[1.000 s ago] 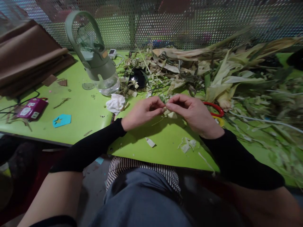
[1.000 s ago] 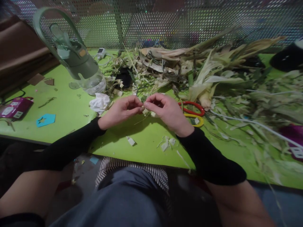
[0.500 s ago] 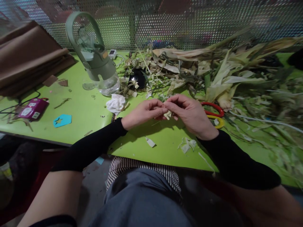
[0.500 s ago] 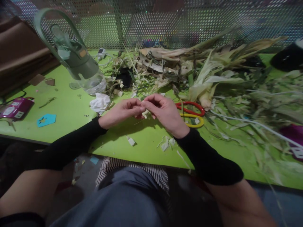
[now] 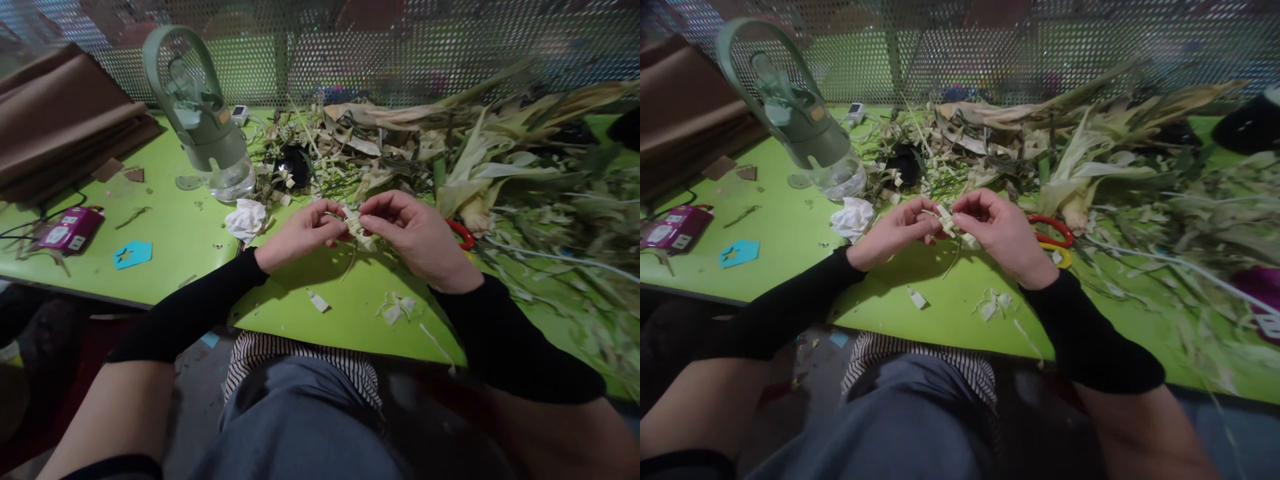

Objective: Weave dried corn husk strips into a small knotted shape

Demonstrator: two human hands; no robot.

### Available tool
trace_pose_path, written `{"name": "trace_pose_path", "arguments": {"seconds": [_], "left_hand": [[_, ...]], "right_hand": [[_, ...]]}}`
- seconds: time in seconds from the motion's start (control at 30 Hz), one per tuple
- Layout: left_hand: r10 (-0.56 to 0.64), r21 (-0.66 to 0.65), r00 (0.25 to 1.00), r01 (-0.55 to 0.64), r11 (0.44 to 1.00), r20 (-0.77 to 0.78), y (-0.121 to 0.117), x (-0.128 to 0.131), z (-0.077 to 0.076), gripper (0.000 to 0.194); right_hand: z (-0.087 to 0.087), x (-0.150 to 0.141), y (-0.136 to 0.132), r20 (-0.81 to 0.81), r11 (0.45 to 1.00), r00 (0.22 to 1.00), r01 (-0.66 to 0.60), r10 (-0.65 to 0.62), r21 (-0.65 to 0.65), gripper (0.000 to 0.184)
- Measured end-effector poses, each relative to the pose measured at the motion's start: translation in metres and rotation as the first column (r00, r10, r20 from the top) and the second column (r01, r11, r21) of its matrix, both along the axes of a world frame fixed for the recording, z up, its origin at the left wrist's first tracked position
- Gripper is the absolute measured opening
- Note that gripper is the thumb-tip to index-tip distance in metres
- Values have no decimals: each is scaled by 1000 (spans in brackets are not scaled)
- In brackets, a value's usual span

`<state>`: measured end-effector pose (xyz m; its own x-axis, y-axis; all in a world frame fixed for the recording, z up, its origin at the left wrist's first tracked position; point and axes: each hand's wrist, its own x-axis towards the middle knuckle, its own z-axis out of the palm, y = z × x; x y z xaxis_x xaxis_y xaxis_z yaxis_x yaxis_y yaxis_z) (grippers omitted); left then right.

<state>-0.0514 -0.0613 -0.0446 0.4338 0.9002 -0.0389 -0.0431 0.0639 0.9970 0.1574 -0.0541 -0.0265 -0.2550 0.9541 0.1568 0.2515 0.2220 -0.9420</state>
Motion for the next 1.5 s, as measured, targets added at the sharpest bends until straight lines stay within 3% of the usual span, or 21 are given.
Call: {"name": "trace_pose_path", "arguments": {"seconds": [0.57, 0.9, 1.1, 1.2, 1.37, 1.5], "left_hand": [[97, -64, 994, -94, 994, 42, -4, 4, 4, 9], [60, -63, 998, -61, 996, -11, -3, 2, 5, 9], [8, 87, 999, -5, 996, -36, -2, 1, 1, 21], [-20, 102, 999, 23, 994, -28, -2, 0, 0, 28], [-128, 24, 991, 128, 992, 35, -2, 2, 0, 36], [-160, -75, 984, 165, 983, 73, -1, 3, -3, 27]], "right_hand": [[1, -1, -1, 28, 1000, 999, -20, 19, 23, 17], [2, 0, -3, 47, 996, 996, -72, 70, 50, 15], [2, -1, -3, 43, 995, 996, -83, 80, 59, 17], [0, -2, -3, 32, 995, 997, -68, 66, 77, 21], [-6, -3, -1, -2, 988, 997, -76, 77, 131, 25], [-9, -6, -2, -27, 984, 999, -24, 30, 178, 24]]}}
